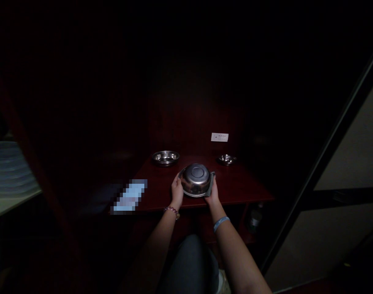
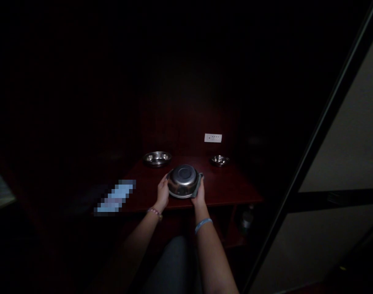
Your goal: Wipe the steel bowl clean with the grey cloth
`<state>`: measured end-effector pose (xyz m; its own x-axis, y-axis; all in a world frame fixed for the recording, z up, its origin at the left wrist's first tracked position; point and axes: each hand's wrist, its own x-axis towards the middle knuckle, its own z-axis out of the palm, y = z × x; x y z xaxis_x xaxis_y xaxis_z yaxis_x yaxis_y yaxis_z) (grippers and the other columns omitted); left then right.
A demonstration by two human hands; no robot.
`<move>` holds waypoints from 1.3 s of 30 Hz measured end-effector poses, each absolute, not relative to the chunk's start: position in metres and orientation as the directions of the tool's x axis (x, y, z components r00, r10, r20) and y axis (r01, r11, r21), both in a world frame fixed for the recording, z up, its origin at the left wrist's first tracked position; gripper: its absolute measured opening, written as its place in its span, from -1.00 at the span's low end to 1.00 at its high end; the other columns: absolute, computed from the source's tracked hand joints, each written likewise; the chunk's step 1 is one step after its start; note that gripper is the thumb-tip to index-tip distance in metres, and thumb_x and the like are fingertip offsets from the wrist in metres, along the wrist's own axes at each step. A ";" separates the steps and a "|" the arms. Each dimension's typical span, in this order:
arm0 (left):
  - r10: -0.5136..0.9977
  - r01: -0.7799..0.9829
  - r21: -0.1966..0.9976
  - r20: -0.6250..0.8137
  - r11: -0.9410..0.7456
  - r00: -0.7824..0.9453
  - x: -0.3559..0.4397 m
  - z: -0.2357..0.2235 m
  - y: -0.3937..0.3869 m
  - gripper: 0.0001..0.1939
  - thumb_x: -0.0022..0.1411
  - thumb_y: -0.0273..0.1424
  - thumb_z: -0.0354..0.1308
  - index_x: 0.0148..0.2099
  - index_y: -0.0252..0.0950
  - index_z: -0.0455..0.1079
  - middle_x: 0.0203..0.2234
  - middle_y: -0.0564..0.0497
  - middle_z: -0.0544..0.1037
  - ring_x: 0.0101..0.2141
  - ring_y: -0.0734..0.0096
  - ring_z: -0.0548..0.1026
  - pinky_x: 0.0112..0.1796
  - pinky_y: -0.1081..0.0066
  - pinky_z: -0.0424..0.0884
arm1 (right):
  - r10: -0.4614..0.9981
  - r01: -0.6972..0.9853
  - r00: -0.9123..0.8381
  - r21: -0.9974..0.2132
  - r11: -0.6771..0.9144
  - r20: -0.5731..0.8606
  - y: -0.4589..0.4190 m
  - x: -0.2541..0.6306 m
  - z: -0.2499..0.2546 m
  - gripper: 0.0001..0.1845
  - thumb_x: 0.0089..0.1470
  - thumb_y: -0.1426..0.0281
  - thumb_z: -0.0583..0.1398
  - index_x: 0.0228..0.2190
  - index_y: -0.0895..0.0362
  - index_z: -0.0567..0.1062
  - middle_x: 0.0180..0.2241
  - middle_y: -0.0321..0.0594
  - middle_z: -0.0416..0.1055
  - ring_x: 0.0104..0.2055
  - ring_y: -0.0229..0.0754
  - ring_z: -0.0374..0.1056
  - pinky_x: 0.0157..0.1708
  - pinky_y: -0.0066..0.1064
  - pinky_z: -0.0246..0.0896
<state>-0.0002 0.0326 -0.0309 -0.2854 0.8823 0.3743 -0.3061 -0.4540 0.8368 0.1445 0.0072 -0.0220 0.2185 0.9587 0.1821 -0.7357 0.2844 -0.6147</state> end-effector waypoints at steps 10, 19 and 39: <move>0.888 -0.342 0.832 0.337 -0.436 -0.312 -0.001 -0.032 0.036 -0.62 0.38 -0.26 0.10 0.12 -0.29 0.52 0.15 -0.21 0.57 0.24 0.09 0.45 0.32 0.03 0.22 | 0.969 -0.760 0.195 -0.601 0.248 0.153 0.008 0.145 -0.020 -0.53 0.31 0.08 0.04 -0.16 0.06 0.65 -0.11 -0.14 0.68 0.07 -0.07 0.56 0.27 -0.04 0.30; 0.908 -0.294 0.876 0.297 -0.381 -0.294 0.001 -0.033 0.032 -0.65 0.41 -0.26 0.10 0.17 -0.22 0.41 0.23 -0.17 0.48 0.25 0.19 0.42 0.31 0.13 0.24 | 0.953 -0.789 0.289 -0.540 0.293 0.095 0.006 0.144 -0.018 -0.48 0.36 0.06 -0.03 -0.19 0.04 0.64 -0.14 -0.25 0.69 -0.01 -0.14 0.58 0.25 -0.13 0.33; 0.923 -0.361 0.860 0.276 -0.361 -0.266 -0.002 -0.025 0.030 -0.65 0.39 -0.41 0.02 0.13 -0.33 0.48 0.17 -0.23 0.55 0.18 0.18 0.51 0.29 0.12 0.27 | 0.961 -0.745 0.239 -0.607 0.274 0.140 0.000 0.144 -0.012 -0.49 0.31 0.04 -0.02 -0.22 0.00 0.64 -0.09 -0.21 0.67 0.10 -0.05 0.54 0.31 -0.03 0.27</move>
